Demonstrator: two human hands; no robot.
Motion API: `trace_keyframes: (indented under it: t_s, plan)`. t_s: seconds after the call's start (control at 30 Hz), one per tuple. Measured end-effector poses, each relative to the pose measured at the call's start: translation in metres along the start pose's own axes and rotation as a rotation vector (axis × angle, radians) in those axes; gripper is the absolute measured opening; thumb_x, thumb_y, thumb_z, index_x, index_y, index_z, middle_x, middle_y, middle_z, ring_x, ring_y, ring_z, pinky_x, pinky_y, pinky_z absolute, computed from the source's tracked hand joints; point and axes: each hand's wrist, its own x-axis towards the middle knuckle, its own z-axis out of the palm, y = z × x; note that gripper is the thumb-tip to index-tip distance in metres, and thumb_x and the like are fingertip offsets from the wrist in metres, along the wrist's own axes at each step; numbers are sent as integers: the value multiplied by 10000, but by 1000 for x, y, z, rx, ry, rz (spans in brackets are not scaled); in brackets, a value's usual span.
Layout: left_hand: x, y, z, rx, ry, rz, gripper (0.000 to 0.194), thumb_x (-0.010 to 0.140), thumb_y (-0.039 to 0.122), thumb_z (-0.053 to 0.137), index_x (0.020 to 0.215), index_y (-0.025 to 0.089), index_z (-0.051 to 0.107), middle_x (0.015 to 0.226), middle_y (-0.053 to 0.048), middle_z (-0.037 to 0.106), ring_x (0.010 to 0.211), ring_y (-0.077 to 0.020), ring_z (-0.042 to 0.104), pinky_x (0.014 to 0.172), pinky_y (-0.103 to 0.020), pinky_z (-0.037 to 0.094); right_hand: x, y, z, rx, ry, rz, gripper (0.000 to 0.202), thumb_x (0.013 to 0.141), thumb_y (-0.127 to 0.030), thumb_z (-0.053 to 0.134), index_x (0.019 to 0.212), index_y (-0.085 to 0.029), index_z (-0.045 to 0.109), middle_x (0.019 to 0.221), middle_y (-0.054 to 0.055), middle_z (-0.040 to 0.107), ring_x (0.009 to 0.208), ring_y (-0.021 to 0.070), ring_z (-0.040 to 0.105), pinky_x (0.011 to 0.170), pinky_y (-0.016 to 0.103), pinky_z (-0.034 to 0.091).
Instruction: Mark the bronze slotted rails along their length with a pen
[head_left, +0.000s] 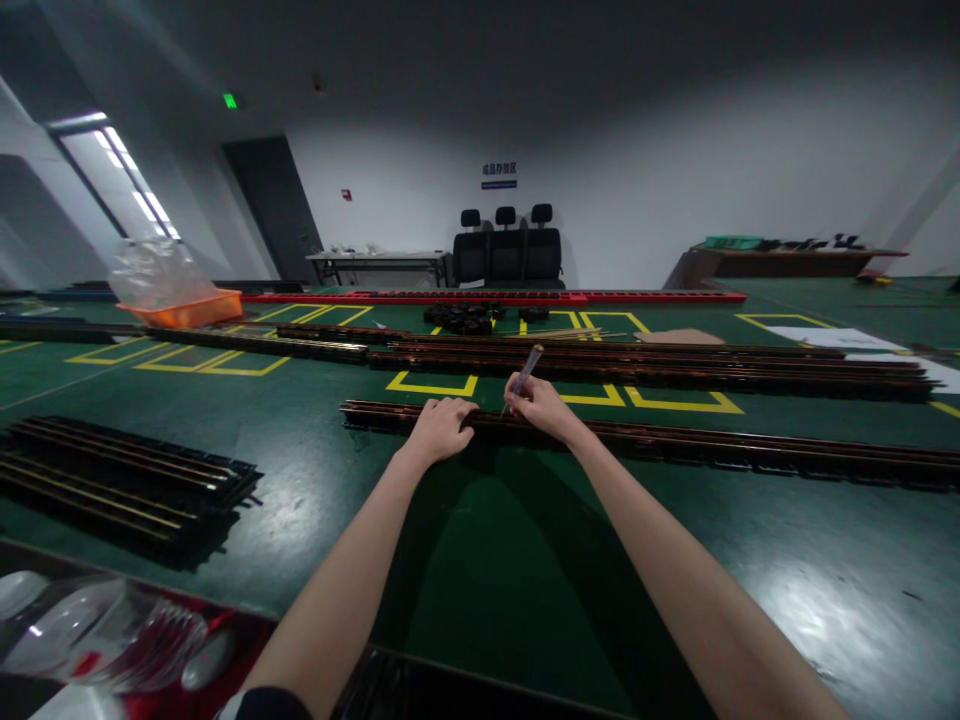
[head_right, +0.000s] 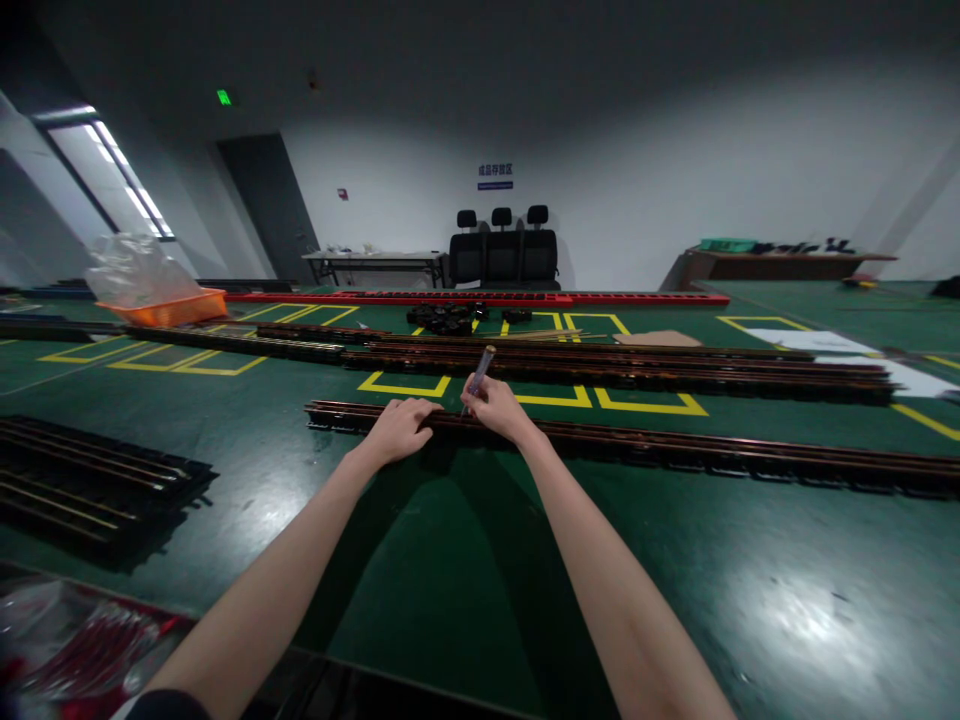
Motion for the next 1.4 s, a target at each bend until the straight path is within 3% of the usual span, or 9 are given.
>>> trace_keyframes:
  t_s: [0.57, 1.4]
  plan:
    - [-1, 4, 0, 51, 35, -9, 399, 852, 446, 484, 1148, 198, 586, 1166, -87, 654, 1093, -278, 562, 901, -427, 396, -1, 5, 3, 109, -21, 6, 65, 787, -237, 488, 735, -204, 468, 577, -38, 502, 558, 136, 518, 611, 281, 430]
    - [-1, 4, 1, 63, 40, -12, 369, 862, 442, 475, 1142, 229, 586, 1159, -74, 654, 1083, -269, 558, 894, -413, 392, 0, 10, 6, 149, -10, 25, 68, 779, -233, 501, 732, -208, 458, 559, -52, 489, 533, 122, 519, 584, 263, 443]
